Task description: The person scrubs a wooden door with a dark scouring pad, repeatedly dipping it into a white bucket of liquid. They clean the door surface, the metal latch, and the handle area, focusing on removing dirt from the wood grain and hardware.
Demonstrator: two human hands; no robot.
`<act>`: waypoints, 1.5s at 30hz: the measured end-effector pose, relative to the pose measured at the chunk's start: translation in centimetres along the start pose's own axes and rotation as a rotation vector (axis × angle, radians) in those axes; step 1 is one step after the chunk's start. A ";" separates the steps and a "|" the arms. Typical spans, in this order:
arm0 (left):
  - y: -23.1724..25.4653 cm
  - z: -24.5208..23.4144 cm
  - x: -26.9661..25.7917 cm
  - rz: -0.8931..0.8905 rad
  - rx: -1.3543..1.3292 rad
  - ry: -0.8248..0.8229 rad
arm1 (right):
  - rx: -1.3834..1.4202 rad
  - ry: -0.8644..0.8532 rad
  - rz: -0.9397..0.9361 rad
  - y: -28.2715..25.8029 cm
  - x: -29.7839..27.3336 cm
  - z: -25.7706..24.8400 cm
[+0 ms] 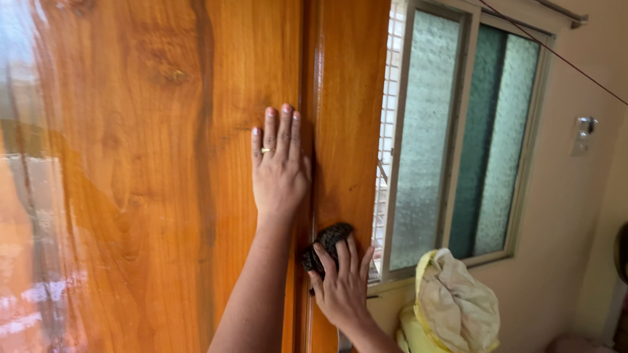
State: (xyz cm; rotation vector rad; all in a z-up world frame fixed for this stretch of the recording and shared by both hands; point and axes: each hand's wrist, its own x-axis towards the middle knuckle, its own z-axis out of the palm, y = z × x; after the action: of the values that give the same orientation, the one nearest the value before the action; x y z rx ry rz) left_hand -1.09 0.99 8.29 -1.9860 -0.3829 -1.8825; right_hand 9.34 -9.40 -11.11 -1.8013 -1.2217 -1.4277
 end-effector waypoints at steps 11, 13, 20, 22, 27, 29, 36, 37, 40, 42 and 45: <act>0.2 -0.2 -0.8 -0.024 -0.018 -0.082 | -0.103 0.196 0.014 5.4 16.2 -3.7; 0.1 0.0 -0.7 -0.021 -0.003 -0.085 | -0.105 0.249 0.005 6.3 20.0 -4.5; 0.0 0.5 -0.8 -0.017 0.037 -0.088 | -0.174 0.386 0.025 9.1 30.0 -5.4; 0.1 0.5 -1.1 -0.026 0.032 -0.099 | -0.174 0.398 0.031 9.4 29.8 -4.7; 0.2 0.1 -0.7 -0.030 -0.017 -0.103 | -0.147 0.349 0.145 8.8 27.7 -3.5; 0.3 0.0 -0.8 -0.029 -0.012 -0.088 | -0.159 0.371 0.168 7.1 24.4 -2.7; 0.1 0.1 -1.7 -0.014 -0.126 -0.012 | 0.037 0.144 0.009 2.5 9.0 -0.7; 0.2 0.1 -2.6 -0.015 -0.151 -0.020 | 0.081 0.110 -0.039 2.2 7.1 -0.1; 0.4 -0.9 -6.6 -0.013 -0.200 -0.057 | 0.067 0.021 -0.171 1.7 2.9 0.2; 0.3 -2.1 -10.1 -0.013 -0.197 -0.098 | 0.178 0.078 -0.174 1.7 3.4 -0.9; 0.2 -4.5 -16.0 -0.048 -0.293 -0.216 | 0.350 0.144 -0.195 -0.2 7.2 -3.4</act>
State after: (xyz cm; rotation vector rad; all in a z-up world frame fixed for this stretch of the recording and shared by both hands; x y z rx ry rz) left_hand -6.13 -0.26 -7.52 -2.4033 -0.2236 -1.8455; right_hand 7.85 -9.83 -3.29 -1.3530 -1.4963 -1.3210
